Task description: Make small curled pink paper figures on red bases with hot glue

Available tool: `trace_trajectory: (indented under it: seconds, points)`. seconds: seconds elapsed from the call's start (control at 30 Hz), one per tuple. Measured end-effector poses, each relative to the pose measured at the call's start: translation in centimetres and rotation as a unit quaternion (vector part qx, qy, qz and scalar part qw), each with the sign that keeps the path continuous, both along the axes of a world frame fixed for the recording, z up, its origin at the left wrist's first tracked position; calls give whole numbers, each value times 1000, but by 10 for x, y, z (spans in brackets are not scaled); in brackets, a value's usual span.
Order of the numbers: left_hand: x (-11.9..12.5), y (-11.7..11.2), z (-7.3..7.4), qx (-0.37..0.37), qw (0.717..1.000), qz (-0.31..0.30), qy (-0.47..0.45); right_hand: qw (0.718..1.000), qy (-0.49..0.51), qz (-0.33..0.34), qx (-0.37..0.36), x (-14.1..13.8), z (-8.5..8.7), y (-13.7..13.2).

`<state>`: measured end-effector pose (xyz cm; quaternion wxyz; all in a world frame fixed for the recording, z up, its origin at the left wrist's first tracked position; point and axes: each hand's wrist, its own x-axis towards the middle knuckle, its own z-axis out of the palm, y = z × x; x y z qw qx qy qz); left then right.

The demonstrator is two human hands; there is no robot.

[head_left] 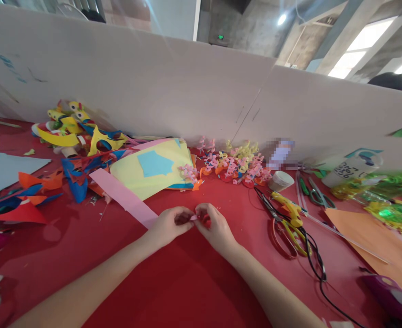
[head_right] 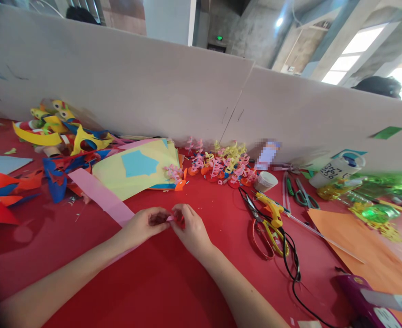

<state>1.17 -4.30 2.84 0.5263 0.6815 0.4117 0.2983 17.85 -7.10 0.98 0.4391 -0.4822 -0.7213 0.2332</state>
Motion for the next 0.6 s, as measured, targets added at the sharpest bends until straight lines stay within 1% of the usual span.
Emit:
trace_trajectory:
  seconds: [0.1,0.23,0.33,0.43,0.5,0.6]
  points:
    - [-1,3,-1,-7,1000,12,9,998,36,17,-43,1,3,0]
    - [-4,6,-1,-16,999,22,18,995,50,51,-71,4,7,1]
    - [-4,6,0,-13,1000,10,26,988,90,41,-118,7,3,6]
    - [-4,3,0,9,999,-6,53,978,116,26,-174,11,-4,12]
    - [-4,1,0,27,996,-18,80,971,122,30,-202,13,-6,15]
    - [-4,-1,0,43,992,-31,113,963,126,53,-232,16,-4,17]
